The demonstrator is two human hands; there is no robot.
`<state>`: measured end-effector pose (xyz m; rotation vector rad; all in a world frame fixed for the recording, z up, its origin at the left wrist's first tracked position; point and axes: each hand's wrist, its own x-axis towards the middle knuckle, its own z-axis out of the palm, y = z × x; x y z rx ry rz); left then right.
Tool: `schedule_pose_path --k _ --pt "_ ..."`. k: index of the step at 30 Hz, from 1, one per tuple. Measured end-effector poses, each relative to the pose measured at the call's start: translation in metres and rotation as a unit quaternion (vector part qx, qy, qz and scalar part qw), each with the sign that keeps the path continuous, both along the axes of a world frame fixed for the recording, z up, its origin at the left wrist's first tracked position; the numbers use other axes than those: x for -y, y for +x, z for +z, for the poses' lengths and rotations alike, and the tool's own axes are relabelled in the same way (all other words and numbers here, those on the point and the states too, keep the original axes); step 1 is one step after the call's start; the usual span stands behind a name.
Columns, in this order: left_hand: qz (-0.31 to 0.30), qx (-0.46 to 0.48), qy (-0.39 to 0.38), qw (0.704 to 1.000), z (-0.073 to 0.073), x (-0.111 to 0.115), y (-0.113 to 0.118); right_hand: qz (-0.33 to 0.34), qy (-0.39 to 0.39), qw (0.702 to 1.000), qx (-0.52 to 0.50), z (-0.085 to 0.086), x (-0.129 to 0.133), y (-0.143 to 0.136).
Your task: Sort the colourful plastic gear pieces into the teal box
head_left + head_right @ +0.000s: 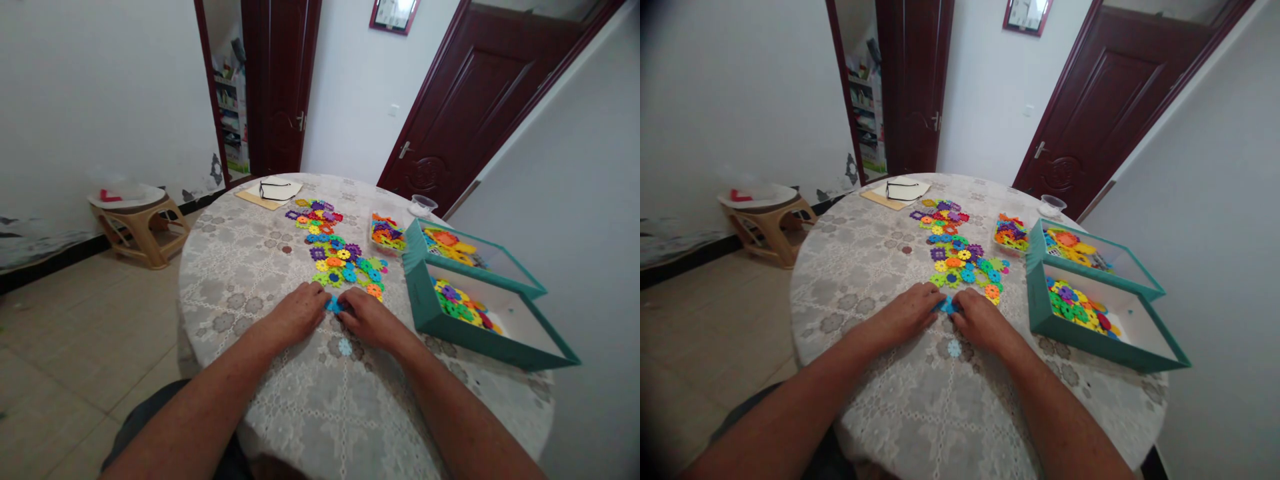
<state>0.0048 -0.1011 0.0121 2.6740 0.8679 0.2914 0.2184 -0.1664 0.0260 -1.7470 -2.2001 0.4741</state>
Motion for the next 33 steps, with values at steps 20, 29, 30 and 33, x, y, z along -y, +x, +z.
schedule_pose_path --k 20,29,30,33 --pt "0.065 -0.042 -0.004 0.997 0.013 -0.001 -0.012 0.011 -0.087 0.996 -0.022 0.016 0.012 0.0" --pt "0.062 -0.027 -0.018 0.998 0.006 -0.004 -0.008 0.017 -0.107 0.99 -0.086 0.023 0.014 -0.01" --pt "0.061 -0.024 -0.025 0.998 0.006 -0.004 -0.008 0.008 -0.097 0.99 -0.097 0.021 0.013 -0.013" --pt "0.061 -0.017 -0.04 0.997 0.008 -0.003 -0.008 -0.003 -0.065 0.992 -0.111 0.014 0.01 -0.018"
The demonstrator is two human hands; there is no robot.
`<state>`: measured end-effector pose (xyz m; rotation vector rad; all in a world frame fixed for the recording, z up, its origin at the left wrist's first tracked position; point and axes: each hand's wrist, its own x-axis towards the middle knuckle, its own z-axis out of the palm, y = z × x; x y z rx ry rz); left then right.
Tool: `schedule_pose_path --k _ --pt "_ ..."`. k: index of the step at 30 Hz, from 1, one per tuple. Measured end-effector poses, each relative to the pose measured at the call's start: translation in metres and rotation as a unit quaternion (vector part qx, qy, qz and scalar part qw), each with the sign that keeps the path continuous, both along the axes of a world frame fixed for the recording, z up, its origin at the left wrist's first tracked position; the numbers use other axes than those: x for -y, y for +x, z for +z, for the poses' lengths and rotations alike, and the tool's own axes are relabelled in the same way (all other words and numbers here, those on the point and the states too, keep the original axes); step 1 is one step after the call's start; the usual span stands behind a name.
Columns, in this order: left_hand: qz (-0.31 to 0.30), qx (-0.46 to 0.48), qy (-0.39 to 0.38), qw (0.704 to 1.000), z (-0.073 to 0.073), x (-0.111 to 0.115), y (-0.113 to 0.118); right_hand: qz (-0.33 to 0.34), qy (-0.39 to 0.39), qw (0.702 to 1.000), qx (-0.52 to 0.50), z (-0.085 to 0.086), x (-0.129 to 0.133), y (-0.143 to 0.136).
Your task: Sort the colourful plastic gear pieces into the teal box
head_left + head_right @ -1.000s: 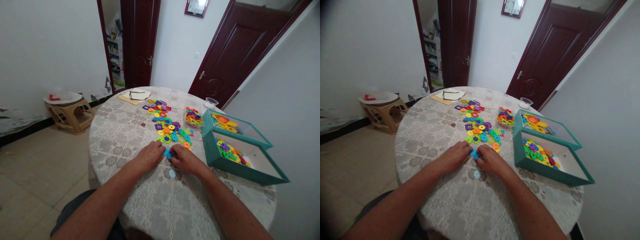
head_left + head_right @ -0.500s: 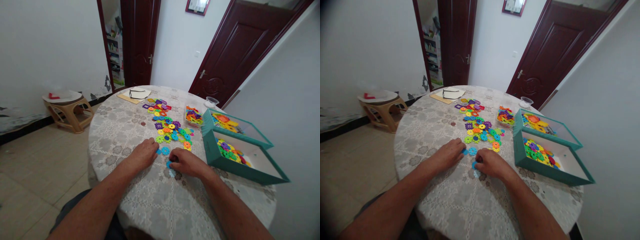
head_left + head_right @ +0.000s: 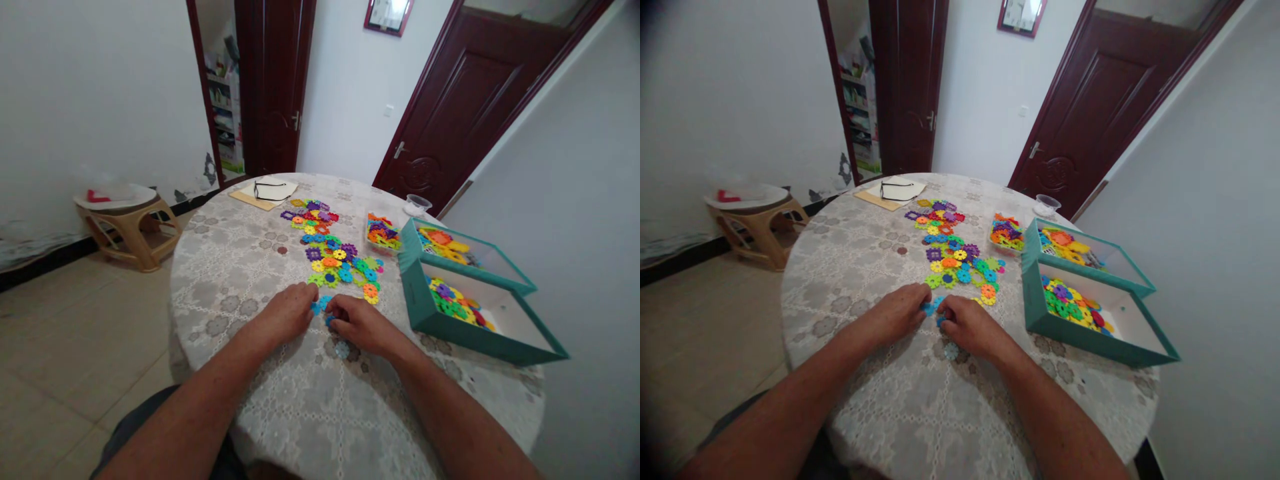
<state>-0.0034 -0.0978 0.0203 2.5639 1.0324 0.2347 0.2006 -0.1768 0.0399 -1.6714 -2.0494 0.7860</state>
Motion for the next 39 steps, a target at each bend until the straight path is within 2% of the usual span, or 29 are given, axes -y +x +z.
schedule_pose_path --k 3,11,14,17,20,23,28,34,37,39 --pt "-0.001 -0.007 0.0 1.0 0.002 0.0 0.0 0.017 0.002 1.0 -0.006 -0.001 -0.002 0.005" --pt "-0.003 -0.022 0.009 1.0 0.006 0.001 0.006 0.005 -0.043 0.997 -0.065 0.022 0.0 0.046" --pt "0.002 -0.006 -0.011 1.0 0.006 0.0 0.006 0.016 -0.049 0.996 -0.071 0.021 -0.001 0.044" --pt "-0.03 0.037 -0.043 0.998 0.004 -0.001 0.006 0.01 -0.042 0.996 -0.077 0.02 0.0 0.037" --pt "-0.059 0.083 -0.058 0.993 0.003 0.0 0.004 0.082 -0.097 0.991 -0.031 0.026 0.005 0.032" --pt "-0.053 0.089 -0.076 0.992 0.005 0.001 0.003 0.158 -0.139 0.977 0.035 0.034 0.014 0.028" --pt "-0.044 0.055 -0.085 0.994 0.007 -0.003 0.009 0.141 -0.112 0.974 0.138 0.032 0.017 0.021" --pt "-0.045 0.028 -0.068 0.996 -0.005 -0.01 0.014 0.184 -0.087 0.969 0.137 0.025 0.01 0.02" --pt "-0.048 0.027 -0.057 0.997 -0.01 -0.013 0.013 0.177 -0.056 0.977 0.108 0.038 0.011 0.028" --pt "-0.04 0.036 -0.053 0.997 -0.01 -0.014 0.013 0.118 0.013 0.989 0.092 0.052 0.015 0.041"
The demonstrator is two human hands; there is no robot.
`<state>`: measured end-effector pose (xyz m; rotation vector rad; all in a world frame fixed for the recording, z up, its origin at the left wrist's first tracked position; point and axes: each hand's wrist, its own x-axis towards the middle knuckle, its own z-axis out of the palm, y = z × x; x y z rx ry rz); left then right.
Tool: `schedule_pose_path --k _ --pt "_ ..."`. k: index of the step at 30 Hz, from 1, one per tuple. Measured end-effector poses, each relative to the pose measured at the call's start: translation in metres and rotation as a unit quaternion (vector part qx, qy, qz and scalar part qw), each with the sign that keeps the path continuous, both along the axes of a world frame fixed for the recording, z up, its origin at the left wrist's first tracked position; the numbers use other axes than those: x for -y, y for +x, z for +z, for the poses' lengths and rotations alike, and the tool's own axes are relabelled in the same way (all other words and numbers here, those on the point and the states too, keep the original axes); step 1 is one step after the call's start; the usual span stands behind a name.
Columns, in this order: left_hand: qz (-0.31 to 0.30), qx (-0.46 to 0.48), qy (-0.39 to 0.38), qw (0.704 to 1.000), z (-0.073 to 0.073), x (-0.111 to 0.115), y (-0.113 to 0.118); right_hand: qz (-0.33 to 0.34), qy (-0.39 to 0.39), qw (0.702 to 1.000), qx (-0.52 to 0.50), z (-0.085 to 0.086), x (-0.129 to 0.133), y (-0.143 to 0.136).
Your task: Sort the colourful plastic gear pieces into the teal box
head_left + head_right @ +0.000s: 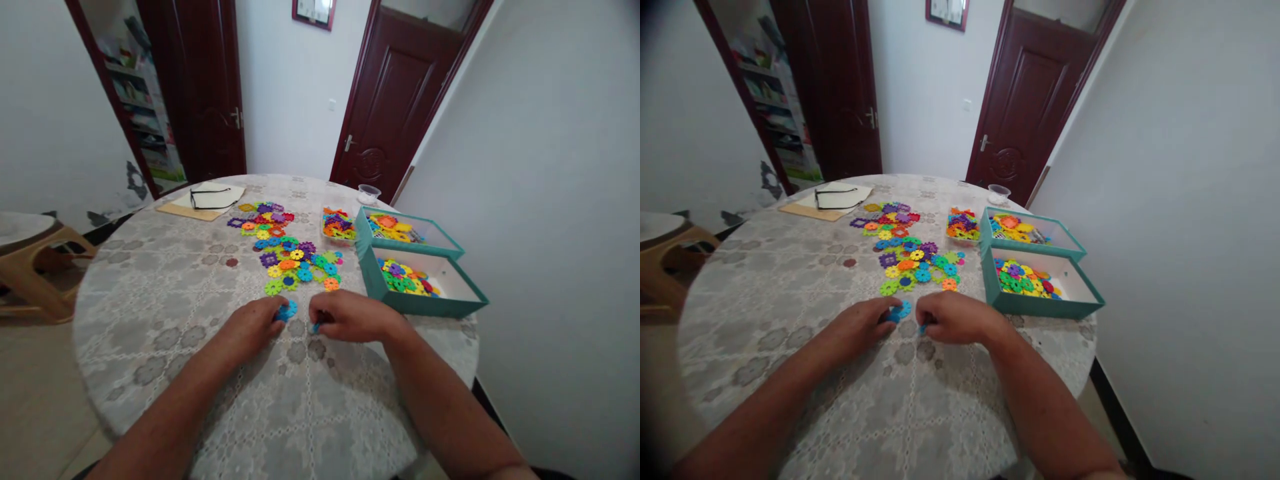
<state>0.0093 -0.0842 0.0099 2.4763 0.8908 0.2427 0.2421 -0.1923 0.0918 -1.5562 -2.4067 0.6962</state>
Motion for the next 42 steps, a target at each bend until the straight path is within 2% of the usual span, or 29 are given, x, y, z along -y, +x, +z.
schedule_pose_path --k 2,3,5,7,9,11,13,15,19,22,26,29,34,42 --pt "0.012 0.008 -0.002 1.0 0.001 0.001 0.0 -0.105 0.109 0.988 -0.003 0.012 0.006 0.021" --pt "0.017 0.008 -0.003 1.0 0.002 0.002 0.0 -0.17 0.168 0.971 0.009 0.016 0.009 0.034" --pt "0.017 0.002 -0.003 1.0 0.004 0.003 0.001 -0.295 0.272 0.914 0.065 0.017 0.013 0.065" --pt "0.013 -0.004 0.0 1.0 0.005 0.003 0.003 -0.394 0.341 0.843 0.132 0.01 0.014 0.094" --pt "0.014 -0.008 0.004 1.0 0.006 0.003 0.004 -0.444 0.375 0.794 0.179 0.001 0.011 0.114" --pt "0.019 -0.012 0.005 1.0 0.007 0.003 0.006 -0.444 0.402 0.778 0.189 -0.005 0.007 0.121" --pt "0.024 -0.013 0.002 1.0 0.01 0.004 0.007 -0.407 0.428 0.791 0.159 -0.007 0.002 0.113" --pt "0.027 -0.017 -0.002 1.0 0.012 0.004 0.008 -0.351 0.422 0.829 0.109 -0.007 -0.003 0.092" --pt "0.031 -0.019 -0.004 0.999 0.015 0.007 0.009 -0.212 0.287 0.934 0.025 -0.018 -0.01 0.03" --pt "0.045 -0.004 -0.014 0.999 0.016 0.008 0.009 -0.175 0.195 0.965 0.02 -0.039 -0.014 -0.011" --pt "0.034 -0.025 -0.015 0.999 0.016 0.008 0.009 -0.167 0.112 0.977 0.071 -0.061 -0.021 -0.039" --pt "0.039 -0.035 0.001 0.999 0.013 0.007 0.009 -0.185 0.097 0.975 0.078 -0.069 -0.026 -0.046" --pt "0.056 -0.02 0.006 0.998 0.011 0.01 0.009 -0.172 0.108 0.979 0.031 -0.075 -0.027 -0.05" --pt "0.047 -0.007 0.008 0.999 0.011 0.011 0.008 -0.203 0.089 0.973 0.059 -0.075 -0.028 -0.043"
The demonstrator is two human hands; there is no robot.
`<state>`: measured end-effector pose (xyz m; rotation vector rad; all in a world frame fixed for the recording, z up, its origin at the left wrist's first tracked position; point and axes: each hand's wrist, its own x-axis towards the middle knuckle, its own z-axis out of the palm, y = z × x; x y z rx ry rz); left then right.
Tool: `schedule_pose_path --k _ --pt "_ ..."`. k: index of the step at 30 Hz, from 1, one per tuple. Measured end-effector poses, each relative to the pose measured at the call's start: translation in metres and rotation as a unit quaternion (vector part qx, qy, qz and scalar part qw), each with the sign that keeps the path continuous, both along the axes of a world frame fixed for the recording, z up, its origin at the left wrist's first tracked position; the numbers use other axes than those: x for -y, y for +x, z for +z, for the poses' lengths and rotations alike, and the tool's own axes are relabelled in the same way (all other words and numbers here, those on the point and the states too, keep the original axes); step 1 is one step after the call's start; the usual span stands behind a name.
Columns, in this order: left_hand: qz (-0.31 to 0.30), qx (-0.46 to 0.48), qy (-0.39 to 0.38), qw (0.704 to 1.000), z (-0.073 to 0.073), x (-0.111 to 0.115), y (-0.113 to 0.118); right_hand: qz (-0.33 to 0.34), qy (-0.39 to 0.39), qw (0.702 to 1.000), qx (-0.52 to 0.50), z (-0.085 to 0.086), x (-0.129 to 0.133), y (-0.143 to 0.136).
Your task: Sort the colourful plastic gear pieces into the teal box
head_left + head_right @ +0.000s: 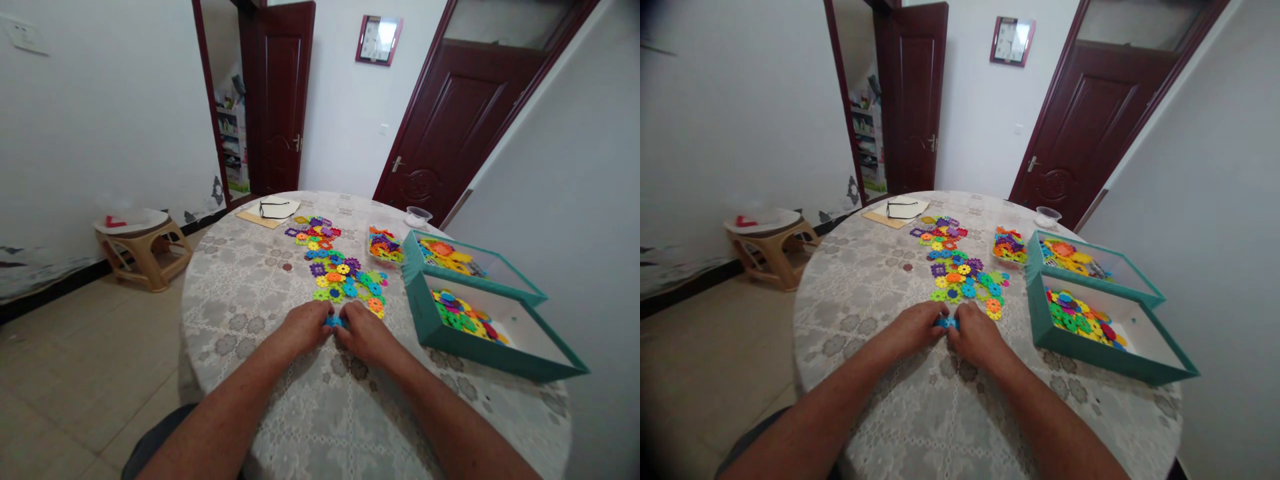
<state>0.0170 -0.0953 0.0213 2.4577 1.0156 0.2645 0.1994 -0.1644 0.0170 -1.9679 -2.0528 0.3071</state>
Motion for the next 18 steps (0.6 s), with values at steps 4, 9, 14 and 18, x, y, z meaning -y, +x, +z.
schedule_pose_path --k 4,9,14,18 --pt "-0.009 0.014 -0.008 1.0 0.001 -0.001 -0.003 0.022 0.011 0.993 -0.113 -0.004 -0.001 0.001" --pt "-0.037 0.029 -0.011 0.999 -0.004 -0.008 -0.006 0.065 0.019 0.97 -0.232 -0.005 0.003 -0.008" --pt "-0.057 0.058 0.01 0.997 -0.011 -0.012 -0.006 0.09 0.069 0.976 -0.184 0.005 0.005 -0.011" --pt "-0.053 0.105 0.022 0.993 -0.008 -0.009 -0.003 0.089 0.109 0.977 -0.158 0.018 0.008 -0.006"
